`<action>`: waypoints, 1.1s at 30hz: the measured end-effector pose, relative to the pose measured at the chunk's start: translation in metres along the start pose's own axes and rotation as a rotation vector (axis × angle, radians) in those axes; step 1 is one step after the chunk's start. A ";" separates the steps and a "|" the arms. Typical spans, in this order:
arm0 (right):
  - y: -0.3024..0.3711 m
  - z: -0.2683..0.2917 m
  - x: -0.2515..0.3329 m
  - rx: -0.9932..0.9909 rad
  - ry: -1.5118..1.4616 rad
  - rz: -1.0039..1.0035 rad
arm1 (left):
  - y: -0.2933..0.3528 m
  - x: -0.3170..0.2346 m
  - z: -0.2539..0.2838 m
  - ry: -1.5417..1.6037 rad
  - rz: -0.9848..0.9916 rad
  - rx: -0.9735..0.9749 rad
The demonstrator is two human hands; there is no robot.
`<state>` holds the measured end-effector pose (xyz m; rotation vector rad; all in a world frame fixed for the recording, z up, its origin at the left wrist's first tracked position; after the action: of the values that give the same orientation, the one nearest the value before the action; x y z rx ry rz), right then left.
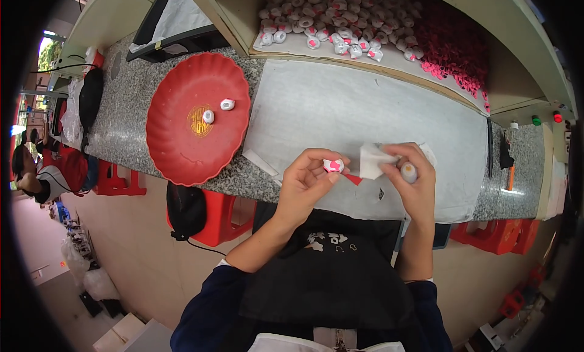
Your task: Gluing small pink bows onto white toy cat heads at a factory workbench.
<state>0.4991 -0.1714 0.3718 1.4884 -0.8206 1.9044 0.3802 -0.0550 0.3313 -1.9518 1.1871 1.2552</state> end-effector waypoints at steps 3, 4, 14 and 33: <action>0.000 0.035 -0.002 -0.220 0.170 0.118 | 0.000 0.009 0.007 0.021 0.026 -0.041; 0.000 0.053 -0.010 -0.285 0.218 0.119 | 0.002 0.009 0.012 0.024 0.050 -0.109; -0.010 0.292 -0.101 -1.152 -0.442 0.098 | -0.005 0.006 0.005 0.025 0.040 -0.087; -0.041 0.308 -0.115 -1.183 -0.193 0.141 | -0.002 0.010 0.008 -0.016 0.060 -0.085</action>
<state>0.7448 -0.3888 0.3221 0.8375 -1.7461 0.9418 0.3806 -0.0520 0.3189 -1.9759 1.2112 1.3700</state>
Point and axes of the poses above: each hand's wrist, its own y-axis away from the middle knuckle, its own z-axis out of the back of the hand, x = y × z, the point moved 7 cm from there along -y, towards the middle knuckle, and after that the axes turned 6 degrees about -y, right-handed, at the moved point
